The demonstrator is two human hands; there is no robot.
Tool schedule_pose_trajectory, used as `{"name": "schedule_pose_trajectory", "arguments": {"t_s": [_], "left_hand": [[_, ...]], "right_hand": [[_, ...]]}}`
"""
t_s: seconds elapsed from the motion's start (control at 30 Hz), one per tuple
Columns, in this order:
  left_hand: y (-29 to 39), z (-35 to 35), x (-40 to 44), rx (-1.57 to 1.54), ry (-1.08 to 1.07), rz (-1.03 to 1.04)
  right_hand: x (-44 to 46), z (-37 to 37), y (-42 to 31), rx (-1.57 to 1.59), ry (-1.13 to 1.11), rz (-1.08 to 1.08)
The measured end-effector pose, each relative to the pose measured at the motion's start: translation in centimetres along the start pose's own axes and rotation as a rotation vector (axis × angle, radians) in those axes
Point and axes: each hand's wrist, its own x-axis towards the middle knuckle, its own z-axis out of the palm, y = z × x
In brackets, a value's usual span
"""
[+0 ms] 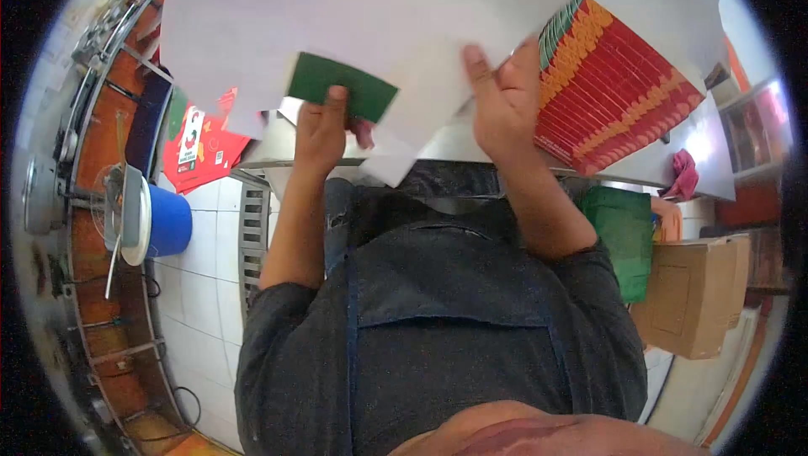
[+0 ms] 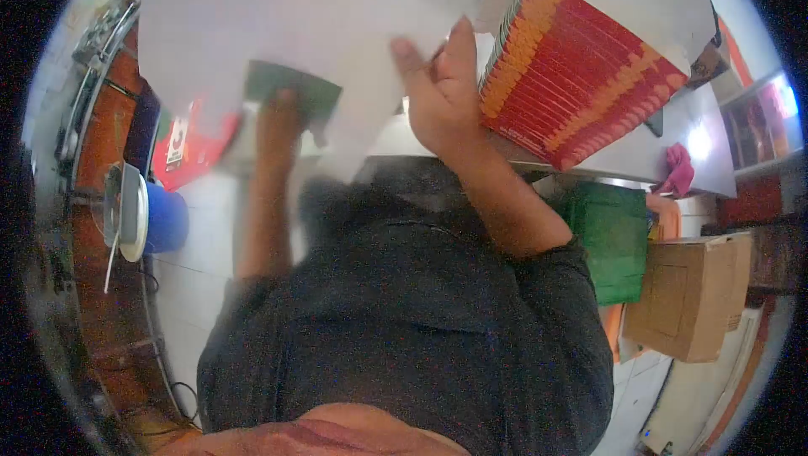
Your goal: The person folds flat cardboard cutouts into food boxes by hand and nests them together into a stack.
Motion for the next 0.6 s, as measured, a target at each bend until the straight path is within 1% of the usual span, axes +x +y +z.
{"name": "schedule_pose_trajectory", "arguments": {"t_s": [0.03,0.1,0.13,0.2,0.27,0.3,0.33,0.37,0.43,0.53,0.57,0.6], "left_hand": [[0.2,-0.8,0.7,0.125,-0.243,-0.08],[0.8,-0.9,-0.4,0.087,-0.483,-0.19],[1.4,-1.5,-1.0,0.078,-0.509,-0.141],[4.1,-3.3,-1.2,0.053,-0.561,-0.038],[8.5,-4.1,-1.2,-0.667,-0.587,0.01],[8.5,-3.7,-2.3,-0.906,-0.32,0.123],[8.6,-3.7,-2.7,-0.983,-0.159,0.174],[8.6,-3.8,-3.0,-1.04,0.003,0.233],[8.8,-4.9,-1.9,-0.88,0.05,0.234],[8.8,-4.2,-1.3,-0.698,0.021,0.242],[8.3,-3.8,-1.3,-0.835,-0.103,0.197],[8.8,-2.8,-1.8,-0.756,-0.085,0.179]], "right_hand": [[0.4,-0.5,-0.6,-0.106,-0.004,-0.093],[0.3,-1.6,-1.6,-0.303,0.041,-0.182],[0.1,-2.0,-1.8,-0.405,0.059,-0.224],[-0.3,-2.6,-1.6,-0.373,-0.067,-0.28],[-0.3,-2.7,-1.9,-0.458,-0.235,-0.5],[0.2,-2.3,-2.3,-0.558,-0.34,-0.701],[0.5,-1.8,-2.5,-0.655,-0.447,-0.906],[0.4,-1.3,-2.2,-0.654,-0.463,-0.927],[-0.3,-0.7,-1.2,-0.651,-0.491,-0.974],[-0.5,-1.2,0.1,-0.423,-0.353,-0.722],[-1.1,-0.8,-0.2,-0.326,-0.272,-0.562],[-1.6,-0.5,-0.5,-0.2,-0.179,-0.406]]}}
